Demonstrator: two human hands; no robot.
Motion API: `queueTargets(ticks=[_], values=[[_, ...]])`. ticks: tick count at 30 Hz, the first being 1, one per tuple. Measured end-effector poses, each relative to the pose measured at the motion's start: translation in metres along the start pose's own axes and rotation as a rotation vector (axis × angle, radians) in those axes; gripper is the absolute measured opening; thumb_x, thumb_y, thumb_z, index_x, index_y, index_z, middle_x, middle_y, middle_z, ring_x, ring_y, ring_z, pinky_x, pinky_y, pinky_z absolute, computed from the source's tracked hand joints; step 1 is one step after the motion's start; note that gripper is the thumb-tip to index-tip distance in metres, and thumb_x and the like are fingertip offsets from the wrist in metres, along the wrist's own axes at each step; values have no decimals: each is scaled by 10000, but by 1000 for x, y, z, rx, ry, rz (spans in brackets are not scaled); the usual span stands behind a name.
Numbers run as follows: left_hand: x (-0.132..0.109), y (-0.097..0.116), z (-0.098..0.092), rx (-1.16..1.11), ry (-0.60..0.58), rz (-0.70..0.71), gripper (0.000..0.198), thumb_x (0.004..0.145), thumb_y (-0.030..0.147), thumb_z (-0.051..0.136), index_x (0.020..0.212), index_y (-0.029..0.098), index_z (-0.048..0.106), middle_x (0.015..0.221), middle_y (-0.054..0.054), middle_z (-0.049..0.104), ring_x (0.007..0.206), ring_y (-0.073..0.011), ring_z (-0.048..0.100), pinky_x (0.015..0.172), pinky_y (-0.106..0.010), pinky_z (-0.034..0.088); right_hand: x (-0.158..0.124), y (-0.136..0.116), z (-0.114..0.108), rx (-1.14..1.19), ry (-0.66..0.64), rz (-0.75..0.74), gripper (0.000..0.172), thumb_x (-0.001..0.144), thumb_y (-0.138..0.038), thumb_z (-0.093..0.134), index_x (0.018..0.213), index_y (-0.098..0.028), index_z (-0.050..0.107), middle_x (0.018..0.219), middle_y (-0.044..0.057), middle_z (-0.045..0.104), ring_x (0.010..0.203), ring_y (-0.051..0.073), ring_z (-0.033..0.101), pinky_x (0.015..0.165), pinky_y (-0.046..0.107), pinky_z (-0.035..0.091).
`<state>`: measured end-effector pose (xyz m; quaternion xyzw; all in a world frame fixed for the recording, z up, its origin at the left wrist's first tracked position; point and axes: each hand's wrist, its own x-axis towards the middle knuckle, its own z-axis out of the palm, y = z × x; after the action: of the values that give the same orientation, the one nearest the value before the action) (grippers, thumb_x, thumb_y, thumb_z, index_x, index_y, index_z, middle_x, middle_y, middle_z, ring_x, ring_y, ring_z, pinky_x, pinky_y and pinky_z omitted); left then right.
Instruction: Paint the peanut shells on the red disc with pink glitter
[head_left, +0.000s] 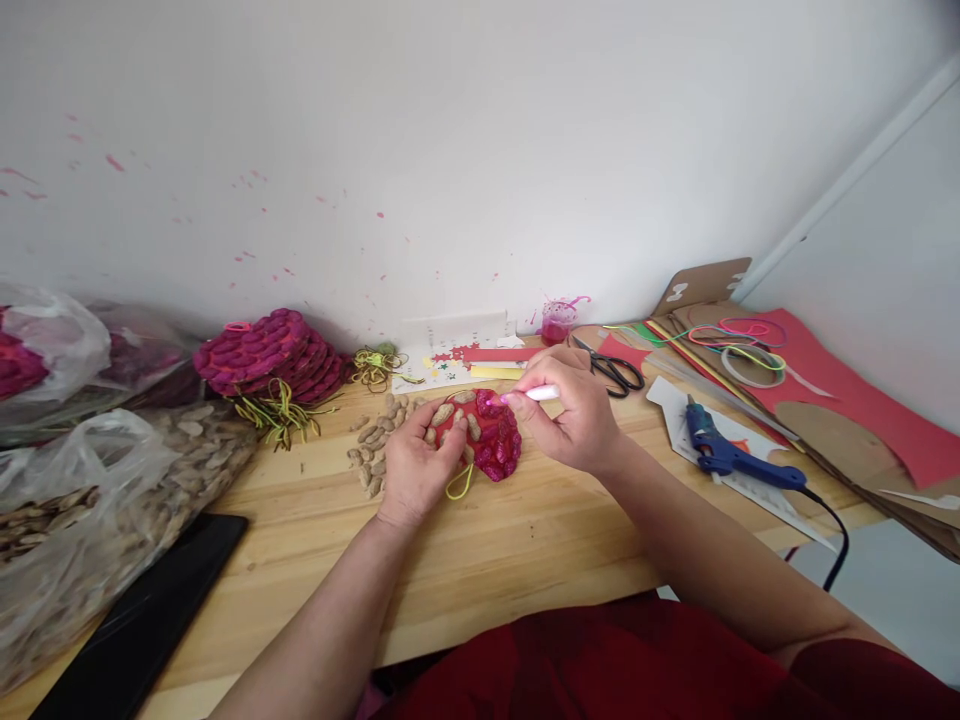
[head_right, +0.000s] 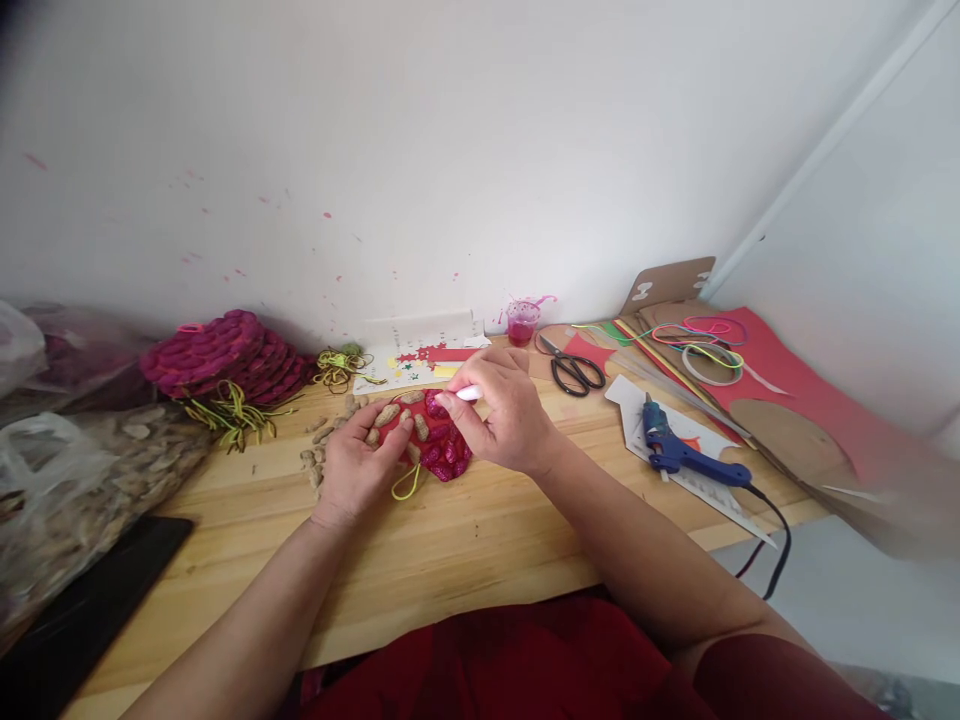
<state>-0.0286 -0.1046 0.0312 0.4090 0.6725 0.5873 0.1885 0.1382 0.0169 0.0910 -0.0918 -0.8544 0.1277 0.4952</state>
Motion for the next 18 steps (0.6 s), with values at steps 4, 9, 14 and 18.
queueTargets(ticks=[4, 9, 14, 18], values=[[0, 1, 0, 34, 6, 55, 338, 853, 390, 712, 1108, 176, 768, 996, -64, 808, 853, -222, 756, 825, -319, 593, -1, -1, 4, 9, -52, 18, 133, 909, -211, 690, 833, -225, 581, 737, -9, 679, 746, 181, 611, 788, 395, 413], [-1, 2, 1, 50, 24, 76, 322, 845, 369, 715, 1095, 174, 771, 981, -60, 810, 848, -221, 757, 820, -312, 593, -1, 0, 2, -65, -49, 13, 146, 914, -195, 654, 816, -223, 549, 715, -6, 644, 744, 186, 597, 791, 400, 401], [-1, 2, 1, 38, 4, 60, 333, 851, 378, 710, 1111, 177, 767, 965, -58, 811, 814, -221, 758, 787, -319, 604, 0, 0, 0, 14, -25, 34, 134, 929, -224, 662, 840, -224, 561, 739, -3, 659, 739, 180, 597, 786, 393, 414], [-1, 1, 2, 99, 28, 105, 341, 854, 383, 707, 1122, 184, 776, 1005, -67, 812, 866, -234, 761, 845, -342, 601, 0, -1, 2, -8, -76, 55, 147, 920, -225, 668, 815, -218, 564, 726, -5, 650, 730, 175, 594, 775, 385, 406]])
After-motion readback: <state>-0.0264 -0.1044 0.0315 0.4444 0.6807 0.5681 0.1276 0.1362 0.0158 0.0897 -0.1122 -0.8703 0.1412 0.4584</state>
